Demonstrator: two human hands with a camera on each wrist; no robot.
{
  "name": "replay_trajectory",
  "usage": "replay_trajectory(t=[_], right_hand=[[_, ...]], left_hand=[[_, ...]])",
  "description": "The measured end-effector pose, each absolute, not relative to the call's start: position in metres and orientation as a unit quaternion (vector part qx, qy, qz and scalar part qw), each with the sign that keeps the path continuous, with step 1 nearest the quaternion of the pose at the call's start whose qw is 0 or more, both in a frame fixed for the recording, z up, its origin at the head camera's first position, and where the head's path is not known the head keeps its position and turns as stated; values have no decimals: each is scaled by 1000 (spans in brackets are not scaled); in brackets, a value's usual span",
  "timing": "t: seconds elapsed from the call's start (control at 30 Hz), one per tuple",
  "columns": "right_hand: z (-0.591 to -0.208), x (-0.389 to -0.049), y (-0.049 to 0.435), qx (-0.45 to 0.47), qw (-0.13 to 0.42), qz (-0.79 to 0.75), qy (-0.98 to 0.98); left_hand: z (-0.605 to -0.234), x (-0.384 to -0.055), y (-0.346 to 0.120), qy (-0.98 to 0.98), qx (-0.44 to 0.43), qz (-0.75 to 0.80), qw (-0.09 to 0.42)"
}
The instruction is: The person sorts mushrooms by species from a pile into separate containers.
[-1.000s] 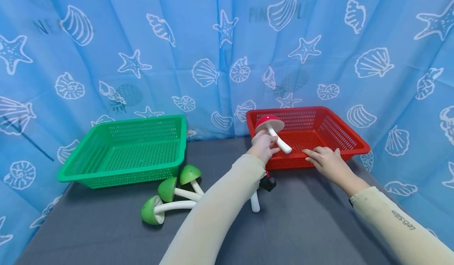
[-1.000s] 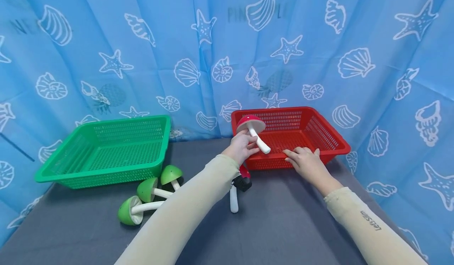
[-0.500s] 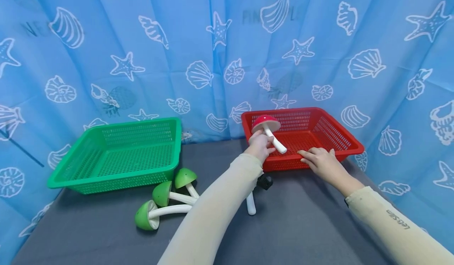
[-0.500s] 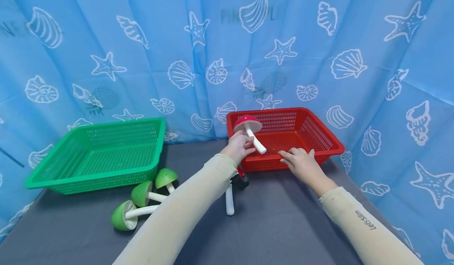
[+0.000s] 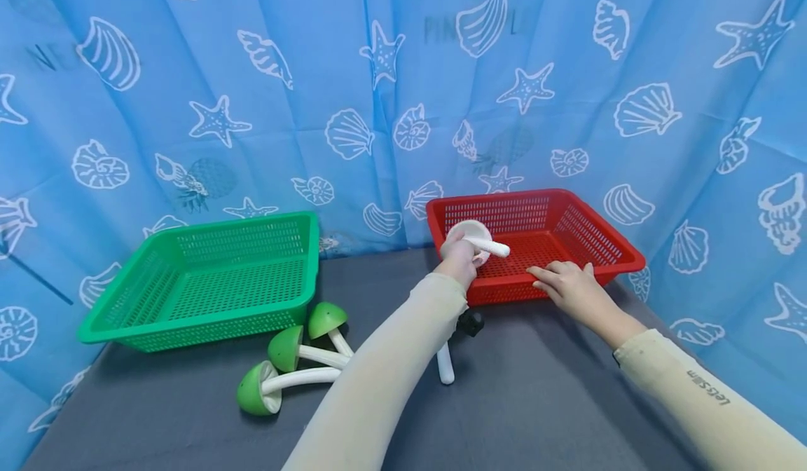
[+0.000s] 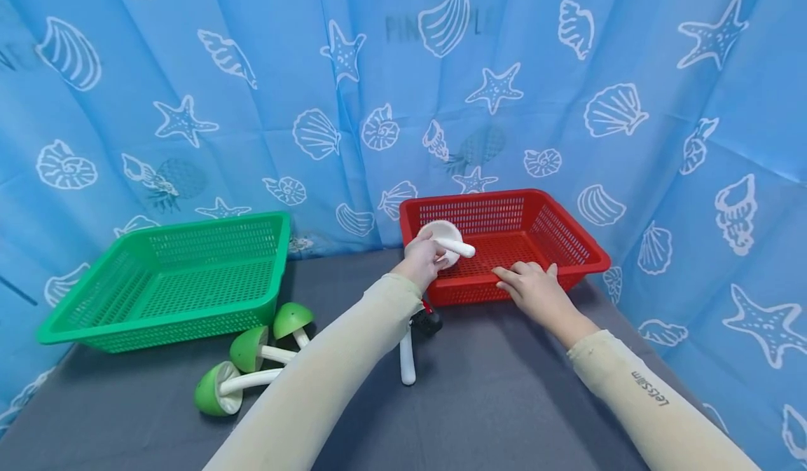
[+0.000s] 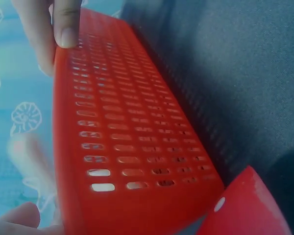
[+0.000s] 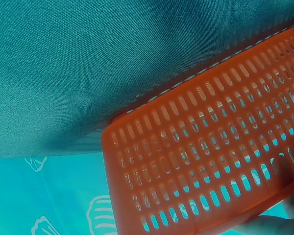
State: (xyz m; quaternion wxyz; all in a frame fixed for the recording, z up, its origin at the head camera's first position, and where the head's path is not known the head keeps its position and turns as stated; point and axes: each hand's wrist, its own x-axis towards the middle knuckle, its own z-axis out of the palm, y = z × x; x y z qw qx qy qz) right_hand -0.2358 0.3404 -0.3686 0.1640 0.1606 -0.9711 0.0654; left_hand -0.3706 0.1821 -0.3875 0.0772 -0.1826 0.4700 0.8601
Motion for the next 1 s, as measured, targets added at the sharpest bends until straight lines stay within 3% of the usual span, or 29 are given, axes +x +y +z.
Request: replay_trajectory(t=[0.03,0.33,0.7,1.0], right_hand=[[-368,-236,340,161,164,66,-971],[-364,-236,339,165,171,66,-969],[-367,-233,341,166,177,78,-967],[-368,-235,339,162,175,92,-967]], left_hand=[[-390,-375,182,470,-185,859,81],[-321,-308,137,476,-162,856,123],[-322,-284,100,496,-94,844,184],[-329,-262,66,494,-84,843,196]])
